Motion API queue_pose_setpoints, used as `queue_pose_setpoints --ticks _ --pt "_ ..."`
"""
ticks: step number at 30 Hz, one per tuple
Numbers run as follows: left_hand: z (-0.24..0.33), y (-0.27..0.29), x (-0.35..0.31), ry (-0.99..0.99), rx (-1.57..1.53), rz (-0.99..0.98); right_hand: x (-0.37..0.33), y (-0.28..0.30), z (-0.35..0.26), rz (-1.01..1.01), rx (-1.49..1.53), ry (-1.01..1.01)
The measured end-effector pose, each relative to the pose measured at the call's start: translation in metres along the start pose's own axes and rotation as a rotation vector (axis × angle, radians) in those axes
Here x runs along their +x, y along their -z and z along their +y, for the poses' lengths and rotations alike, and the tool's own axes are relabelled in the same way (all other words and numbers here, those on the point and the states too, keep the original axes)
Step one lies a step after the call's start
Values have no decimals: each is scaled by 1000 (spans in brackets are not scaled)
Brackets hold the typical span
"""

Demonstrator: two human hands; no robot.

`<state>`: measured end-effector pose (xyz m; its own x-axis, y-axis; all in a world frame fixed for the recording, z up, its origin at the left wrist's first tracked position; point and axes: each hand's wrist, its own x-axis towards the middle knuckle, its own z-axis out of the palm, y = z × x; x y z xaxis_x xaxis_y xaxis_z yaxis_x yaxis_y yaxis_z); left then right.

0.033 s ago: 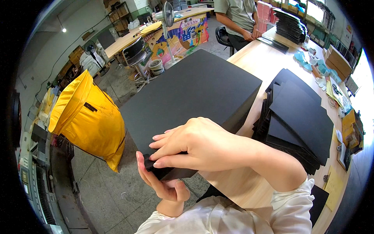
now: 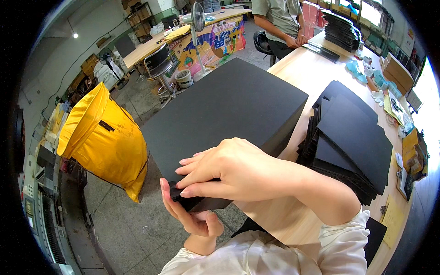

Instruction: The person repeatedly picks up a black rectangular sheet from a pile on a wooden table, aligns it, and places it onto a growing stack. The person handles the sheets one by one, ensuring they are aligned before adding them to the pile. The task continues throughout the video with the person maintaining a steady rhythm of picking and stacking.

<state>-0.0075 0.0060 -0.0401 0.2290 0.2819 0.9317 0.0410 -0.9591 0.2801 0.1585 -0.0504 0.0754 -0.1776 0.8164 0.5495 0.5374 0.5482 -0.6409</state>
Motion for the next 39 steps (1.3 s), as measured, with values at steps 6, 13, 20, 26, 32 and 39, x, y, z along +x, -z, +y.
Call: queue_pose_setpoints --ticks 6,13,20,26,32,39 --pt "-1 -4 -4 20 -37 14 -2 -2 1 28 -78 47" --pt "-3 -3 -15 113 -145 -28 -3 -5 1 62 -139 81" --pt "-4 -4 -13 89 -141 -27 -3 0 -3 12 -120 50" --pt "-3 1 -10 92 -96 -130 -4 0 -1 13 -119 42" --pt "-4 2 -10 56 -52 -142 -7 -7 6 103 -248 181" --pt "0 -7 -11 38 54 117 -9 -15 -9 108 -636 334"
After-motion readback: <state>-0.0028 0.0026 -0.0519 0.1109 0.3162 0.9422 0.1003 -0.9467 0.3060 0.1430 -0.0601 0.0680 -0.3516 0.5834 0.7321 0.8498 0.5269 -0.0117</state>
